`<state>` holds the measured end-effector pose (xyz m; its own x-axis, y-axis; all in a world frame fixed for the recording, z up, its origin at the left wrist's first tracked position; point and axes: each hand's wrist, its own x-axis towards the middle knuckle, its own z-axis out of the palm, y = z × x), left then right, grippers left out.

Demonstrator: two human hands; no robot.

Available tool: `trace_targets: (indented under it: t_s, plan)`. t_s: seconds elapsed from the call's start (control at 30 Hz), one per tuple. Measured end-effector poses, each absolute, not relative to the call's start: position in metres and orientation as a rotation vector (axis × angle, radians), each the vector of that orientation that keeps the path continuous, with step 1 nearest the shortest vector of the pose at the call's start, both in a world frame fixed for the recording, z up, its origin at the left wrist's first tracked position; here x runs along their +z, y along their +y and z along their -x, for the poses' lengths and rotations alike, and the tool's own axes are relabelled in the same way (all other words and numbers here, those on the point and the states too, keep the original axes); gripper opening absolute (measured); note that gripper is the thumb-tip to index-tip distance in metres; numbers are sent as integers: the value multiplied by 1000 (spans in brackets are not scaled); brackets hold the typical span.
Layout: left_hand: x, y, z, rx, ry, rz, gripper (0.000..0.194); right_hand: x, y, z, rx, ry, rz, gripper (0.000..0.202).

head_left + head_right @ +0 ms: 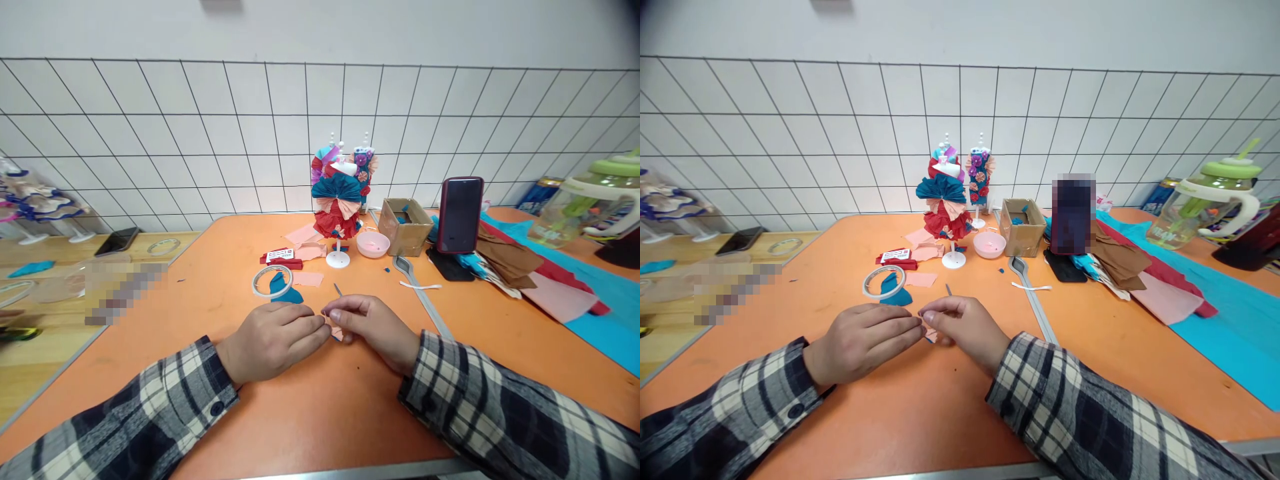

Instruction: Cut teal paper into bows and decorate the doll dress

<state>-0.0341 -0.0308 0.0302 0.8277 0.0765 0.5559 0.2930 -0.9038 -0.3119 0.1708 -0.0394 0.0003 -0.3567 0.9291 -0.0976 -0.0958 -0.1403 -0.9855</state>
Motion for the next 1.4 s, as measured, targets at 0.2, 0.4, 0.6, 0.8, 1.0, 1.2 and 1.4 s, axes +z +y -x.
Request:
trace_targets:
  t_s: [0.2, 0.4, 0.6, 0.8, 1.0, 1.2, 1.4]
  plan:
    - [25, -29, 35, -732, -274, 2628, 20, -1, -41, -167, 1354, -1534, 1021, 12]
    - [15, -25, 37, -798, -361, 2701, 18, 2, -43, -171, 706, -1845, 987, 7]
    - [8, -24, 33, -769, -574, 2852, 21, 0, -40, -176, 395, -1978, 938, 10]
    - [7, -17, 35, -742, -824, 2890, 22, -3, -31, -176, 342, -2000, 965, 10]
    - [2, -20, 28, -542, -947, 2909, 25, -5, -24, -177, 268, -2087, 965, 8]
    - [5, -27, 19, -581, -1242, 2908, 20, 0, -30, -177, 23, -2197, 936, 7]
    - [4, -18, 15, -1270, -2021, 3074, 13, 3, -43, -171, -262, -2209, 915, 11]
